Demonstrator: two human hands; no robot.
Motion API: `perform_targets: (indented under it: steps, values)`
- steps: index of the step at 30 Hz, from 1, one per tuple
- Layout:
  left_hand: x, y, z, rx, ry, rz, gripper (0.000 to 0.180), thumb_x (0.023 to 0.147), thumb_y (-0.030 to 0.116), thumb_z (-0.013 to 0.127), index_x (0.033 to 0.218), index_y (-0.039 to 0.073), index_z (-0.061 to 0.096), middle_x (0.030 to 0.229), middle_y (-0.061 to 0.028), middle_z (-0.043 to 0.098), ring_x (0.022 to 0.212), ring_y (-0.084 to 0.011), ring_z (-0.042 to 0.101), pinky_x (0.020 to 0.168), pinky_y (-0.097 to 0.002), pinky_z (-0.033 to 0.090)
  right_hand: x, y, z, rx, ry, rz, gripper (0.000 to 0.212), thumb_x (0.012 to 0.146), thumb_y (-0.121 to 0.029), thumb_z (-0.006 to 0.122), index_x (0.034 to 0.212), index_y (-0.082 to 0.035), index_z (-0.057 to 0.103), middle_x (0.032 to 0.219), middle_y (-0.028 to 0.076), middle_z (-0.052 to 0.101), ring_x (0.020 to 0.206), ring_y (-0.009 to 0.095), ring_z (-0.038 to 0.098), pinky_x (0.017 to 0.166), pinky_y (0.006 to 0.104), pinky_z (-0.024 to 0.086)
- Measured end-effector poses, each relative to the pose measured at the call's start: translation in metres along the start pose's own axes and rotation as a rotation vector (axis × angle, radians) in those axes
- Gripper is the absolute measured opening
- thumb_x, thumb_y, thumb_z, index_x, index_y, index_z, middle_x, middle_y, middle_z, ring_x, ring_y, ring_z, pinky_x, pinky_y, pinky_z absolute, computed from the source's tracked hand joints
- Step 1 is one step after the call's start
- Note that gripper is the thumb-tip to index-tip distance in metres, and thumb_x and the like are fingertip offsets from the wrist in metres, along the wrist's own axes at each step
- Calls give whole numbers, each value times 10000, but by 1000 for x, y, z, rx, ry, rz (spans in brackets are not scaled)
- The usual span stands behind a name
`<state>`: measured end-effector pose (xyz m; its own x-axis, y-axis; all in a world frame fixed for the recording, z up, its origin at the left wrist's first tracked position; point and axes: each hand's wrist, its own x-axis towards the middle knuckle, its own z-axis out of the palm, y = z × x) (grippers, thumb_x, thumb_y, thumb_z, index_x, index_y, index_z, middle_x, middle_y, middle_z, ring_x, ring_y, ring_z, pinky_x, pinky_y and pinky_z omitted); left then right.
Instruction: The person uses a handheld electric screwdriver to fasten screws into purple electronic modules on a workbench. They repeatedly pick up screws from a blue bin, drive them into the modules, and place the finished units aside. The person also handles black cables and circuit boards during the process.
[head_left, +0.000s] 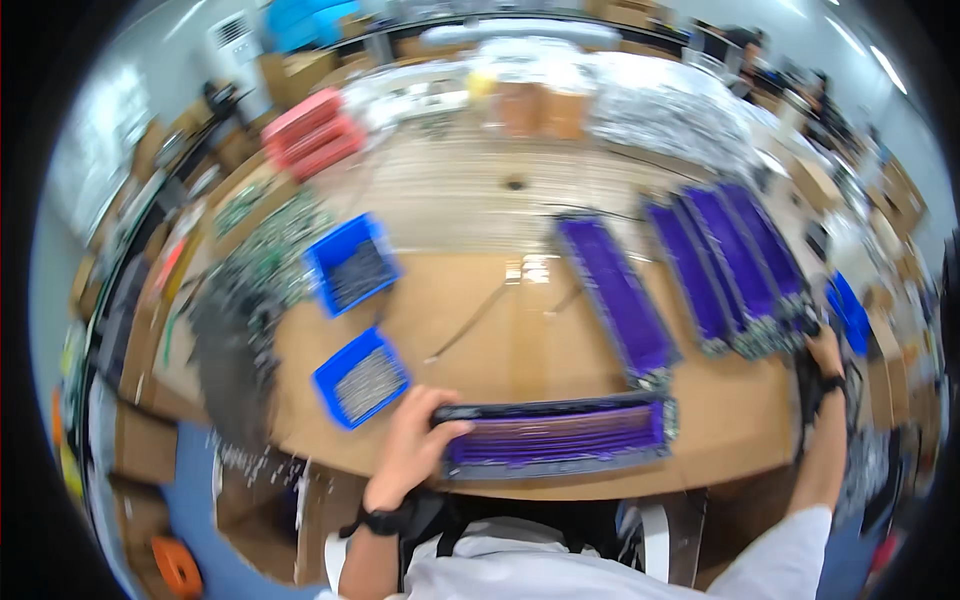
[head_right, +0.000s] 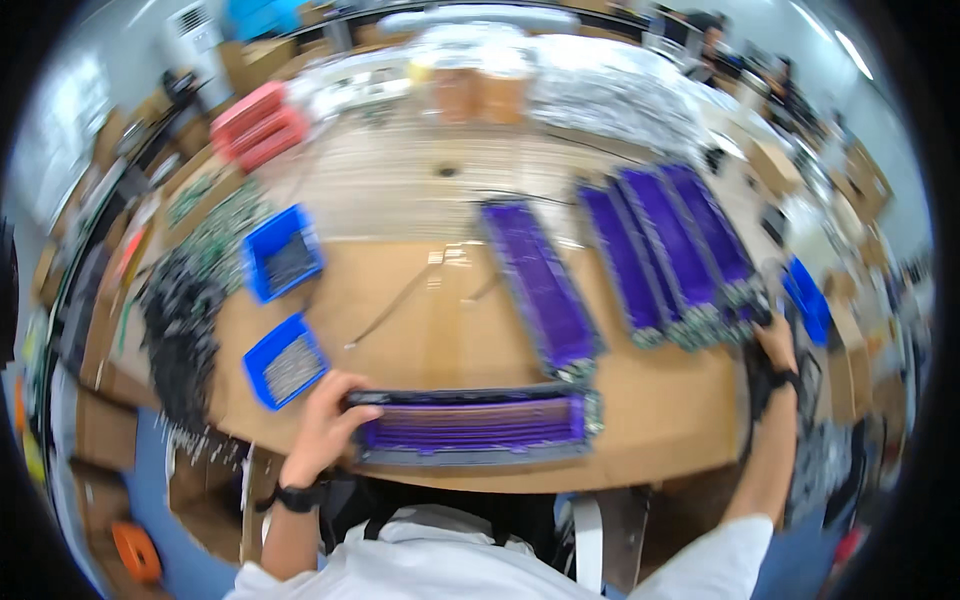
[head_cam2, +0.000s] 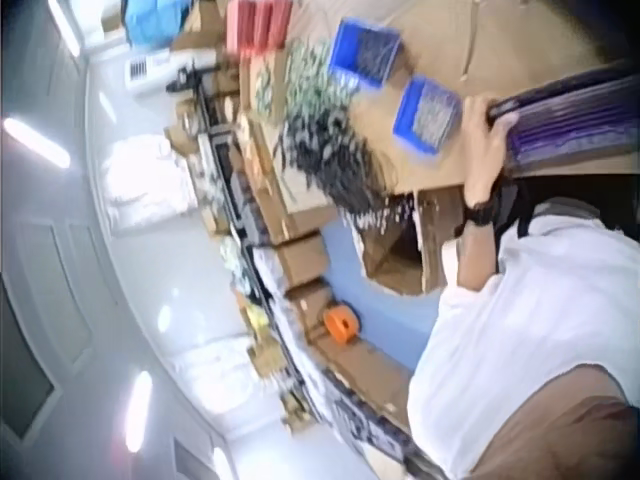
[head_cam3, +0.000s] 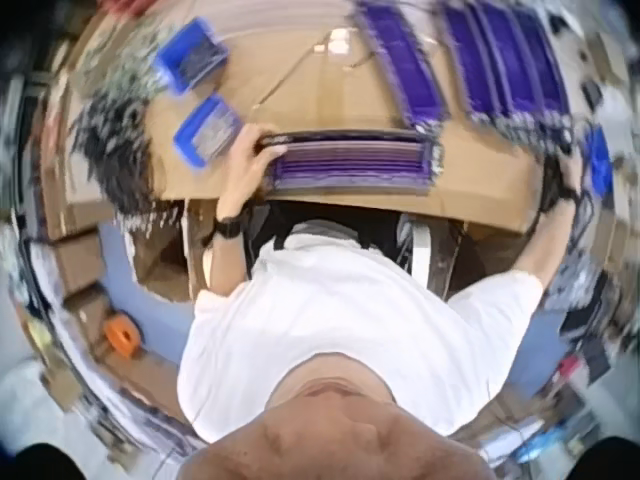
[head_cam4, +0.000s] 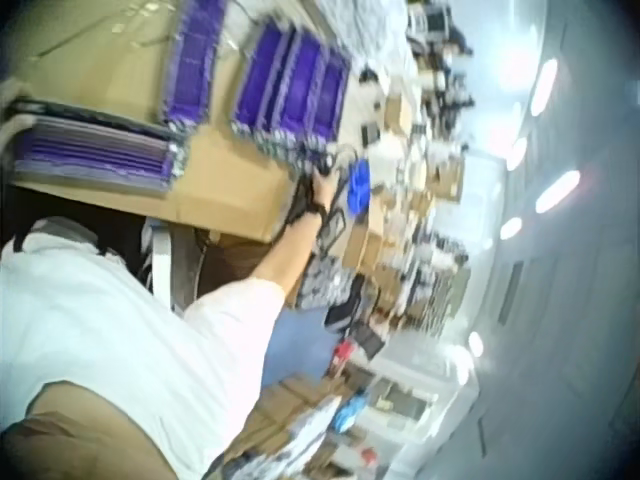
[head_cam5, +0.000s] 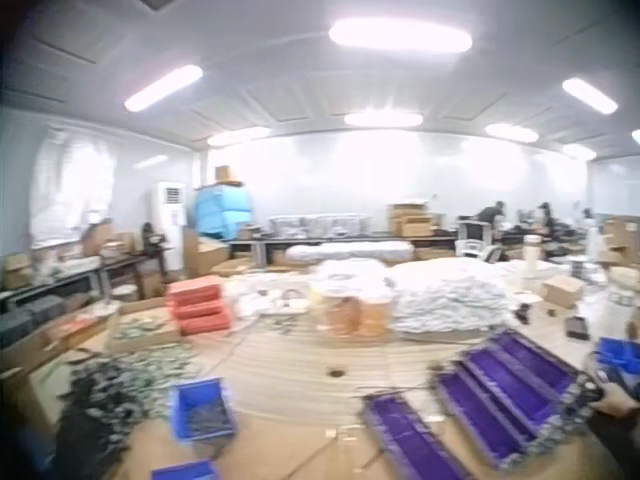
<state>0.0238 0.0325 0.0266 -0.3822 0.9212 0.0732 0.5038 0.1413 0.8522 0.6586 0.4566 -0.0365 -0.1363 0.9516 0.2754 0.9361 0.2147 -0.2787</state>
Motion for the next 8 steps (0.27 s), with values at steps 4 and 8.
perform_targets:
  steps: [4, 8]
  values:
    - [13, -8, 13, 44, 84, 190, 355, 806, 142, 707, 1122, 28, 591, 978, -143, 556, 963, -312, 536, 854, -370, 433, 9, 67, 7, 44, -74, 72, 355, 848, -131, 661, 1138, 56, 578, 1040, 231, 638, 979, 360, 602, 888, 403, 452]
    - [9, -18, 28, -53, 234, 216, 414, 827, 167, 694, 1194, 34, 558, 1047, -166, 549, 1040, -330, 520, 928, -390, 414, 98, 33, 47, 543, -101, -311, 447, 868, -217, 654, 1215, 48, 558, 1139, 226, 618, 1027, 332, 601, 960, 417, 450]
